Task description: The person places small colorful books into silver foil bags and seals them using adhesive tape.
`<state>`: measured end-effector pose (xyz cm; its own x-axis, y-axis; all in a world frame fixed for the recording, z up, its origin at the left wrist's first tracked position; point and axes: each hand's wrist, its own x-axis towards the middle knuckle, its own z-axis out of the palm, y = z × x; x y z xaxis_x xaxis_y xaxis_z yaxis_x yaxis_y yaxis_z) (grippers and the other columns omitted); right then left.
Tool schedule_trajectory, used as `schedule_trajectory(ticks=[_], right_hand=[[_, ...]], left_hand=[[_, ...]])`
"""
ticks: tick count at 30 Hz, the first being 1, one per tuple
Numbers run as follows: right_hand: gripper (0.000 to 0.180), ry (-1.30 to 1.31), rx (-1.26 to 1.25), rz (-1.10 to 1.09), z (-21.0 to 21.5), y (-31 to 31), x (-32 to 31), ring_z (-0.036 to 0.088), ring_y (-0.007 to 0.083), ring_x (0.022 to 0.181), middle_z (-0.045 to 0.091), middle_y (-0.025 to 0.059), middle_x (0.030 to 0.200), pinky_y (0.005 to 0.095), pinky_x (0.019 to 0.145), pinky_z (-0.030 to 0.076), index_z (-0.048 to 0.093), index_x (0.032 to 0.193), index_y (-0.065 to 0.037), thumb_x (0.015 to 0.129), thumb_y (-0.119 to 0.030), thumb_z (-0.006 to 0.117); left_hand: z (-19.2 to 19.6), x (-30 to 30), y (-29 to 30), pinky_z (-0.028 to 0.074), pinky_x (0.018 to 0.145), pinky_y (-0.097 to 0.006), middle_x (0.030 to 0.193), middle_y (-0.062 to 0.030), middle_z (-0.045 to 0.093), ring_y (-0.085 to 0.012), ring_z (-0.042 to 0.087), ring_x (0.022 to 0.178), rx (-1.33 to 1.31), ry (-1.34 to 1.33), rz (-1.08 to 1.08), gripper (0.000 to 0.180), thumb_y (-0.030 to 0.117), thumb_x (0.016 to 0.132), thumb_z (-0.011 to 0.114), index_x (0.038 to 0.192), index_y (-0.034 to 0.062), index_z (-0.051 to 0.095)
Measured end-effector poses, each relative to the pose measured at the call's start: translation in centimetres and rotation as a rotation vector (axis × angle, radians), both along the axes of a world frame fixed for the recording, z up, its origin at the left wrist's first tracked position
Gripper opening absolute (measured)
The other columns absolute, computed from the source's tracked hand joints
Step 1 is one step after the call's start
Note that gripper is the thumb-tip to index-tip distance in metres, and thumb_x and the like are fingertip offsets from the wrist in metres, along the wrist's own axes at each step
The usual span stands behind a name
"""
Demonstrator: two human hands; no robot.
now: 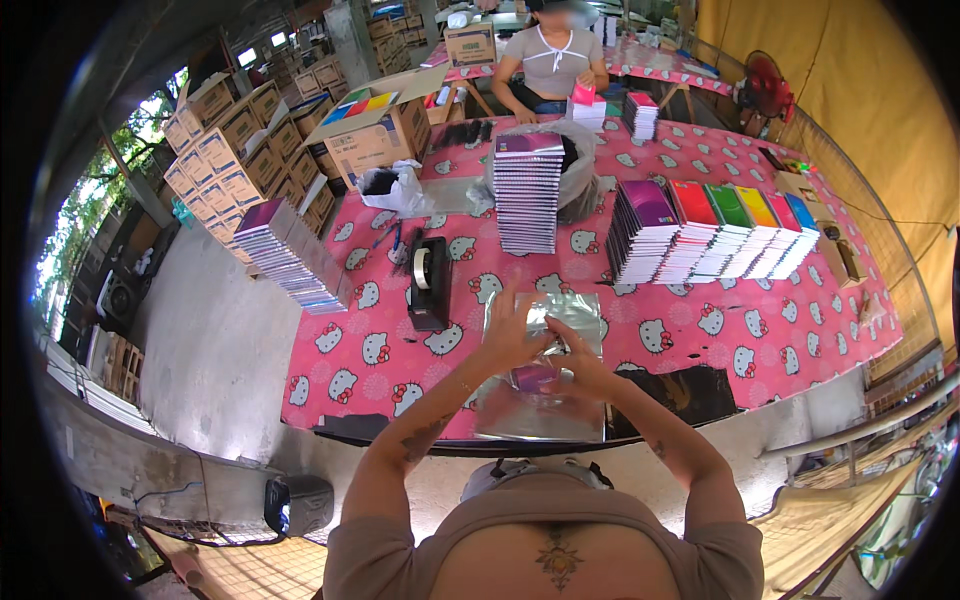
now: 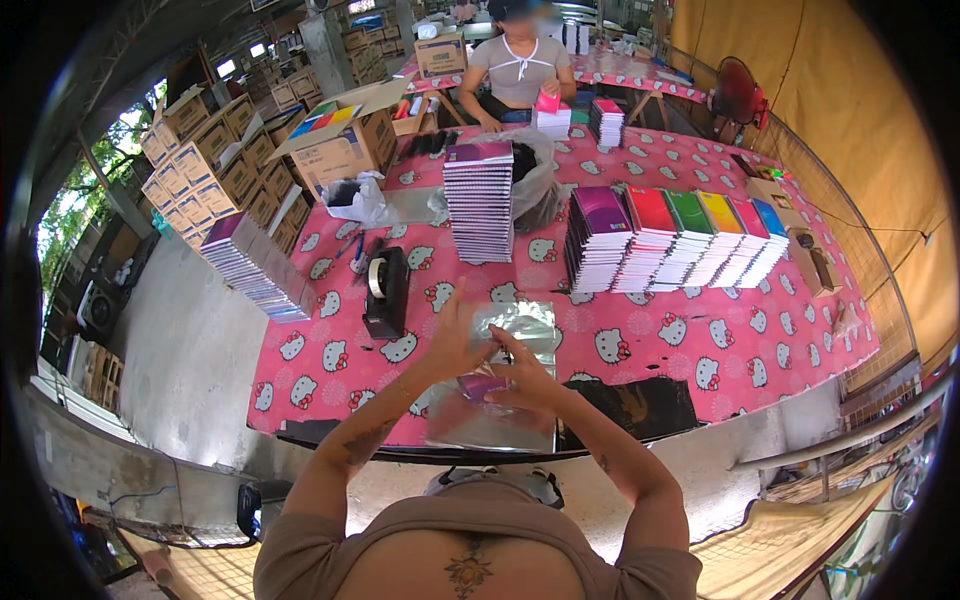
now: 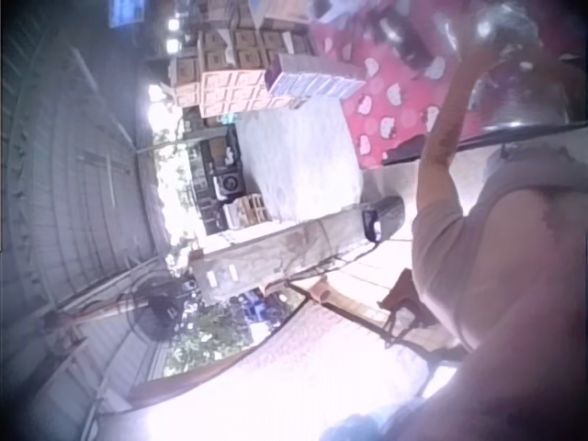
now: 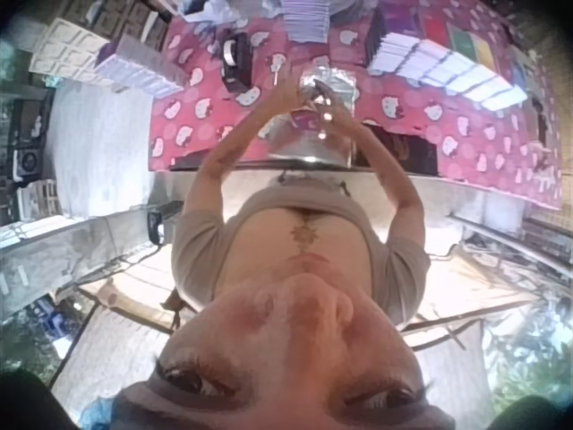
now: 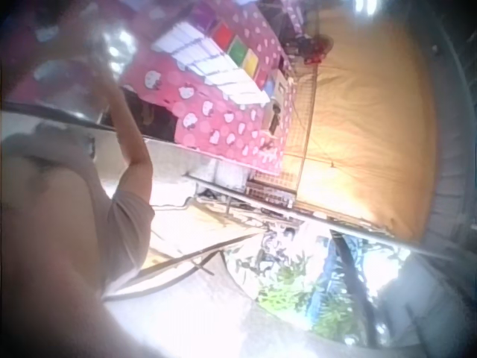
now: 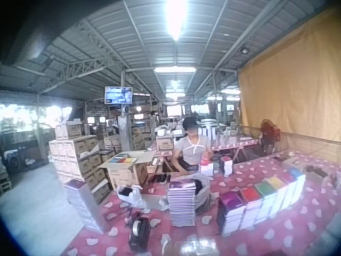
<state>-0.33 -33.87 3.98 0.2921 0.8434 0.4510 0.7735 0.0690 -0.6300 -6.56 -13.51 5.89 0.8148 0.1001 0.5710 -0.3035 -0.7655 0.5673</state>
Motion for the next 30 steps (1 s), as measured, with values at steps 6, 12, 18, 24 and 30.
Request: schedule_trajectory(ticks=[6,12,18,24,30], right_hand=[[0.041,0.696,0.260,-0.257,-0.8,2.5,1.8,0.049,0.0249,0.126,0.052,0.0129,0.131,0.0390,0.103,0.042,0.063,0.127,-0.005,0.091,-0.024,0.071],[0.037,0.565,-0.114,0.041,1.4,4.0,4.2,0.066,0.0197,0.101,0.069,0.0074,0.106,0.0335,0.092,0.049,0.065,0.121,-0.003,0.090,-0.023,0.071],[0.041,0.097,-0.054,0.028,3.1,0.3,2.7,0.056,0.0241,0.121,0.061,0.0061,0.129,0.0402,0.104,0.041,0.066,0.117,-0.010,0.079,-0.017,0.079],[0.022,-0.100,0.025,0.043,2.4,1.1,1.3,0.058,0.0294,0.103,0.062,0.0059,0.106,0.0429,0.089,0.048,0.068,0.095,-0.009,0.075,-0.009,0.077],[0.036,0.260,-0.217,-0.057,3.7,2.4,1.2,0.059,0.0337,0.101,0.061,0.0115,0.109,0.0455,0.087,0.048,0.059,0.112,-0.009,0.078,-0.008,0.073]], left_hand=[[-3.9,-2.1,4.1,0.045,0.100,-0.039,0.143,-0.0173,0.048,-0.0264,0.054,0.124,-0.827,0.500,-0.093,0.082,0.031,0.083,0.081,0.149,0.0042,0.039],[-3.1,-3.4,3.7,0.048,0.096,-0.035,0.119,-0.0135,0.068,-0.0196,0.063,0.111,-0.813,0.591,-0.192,0.049,0.018,0.089,0.074,0.134,0.0035,0.059],[2.2,-6.4,0.1,0.051,0.094,-0.034,0.129,-0.0146,0.064,-0.0238,0.063,0.114,-0.068,0.200,-0.100,0.034,0.013,0.086,0.074,0.119,0.0058,0.068],[1.6,-7.8,-0.7,0.054,0.088,-0.041,0.125,-0.0156,0.064,-0.0302,0.064,0.110,0.237,0.164,-0.054,0.024,0.010,0.080,0.075,0.103,0.0053,0.070],[3.6,-4.2,-0.3,0.054,0.075,-0.040,0.087,-0.0129,0.070,-0.0298,0.069,0.085,0.048,0.429,0.065,0.025,0.008,0.077,0.075,0.101,0.0056,0.069]])
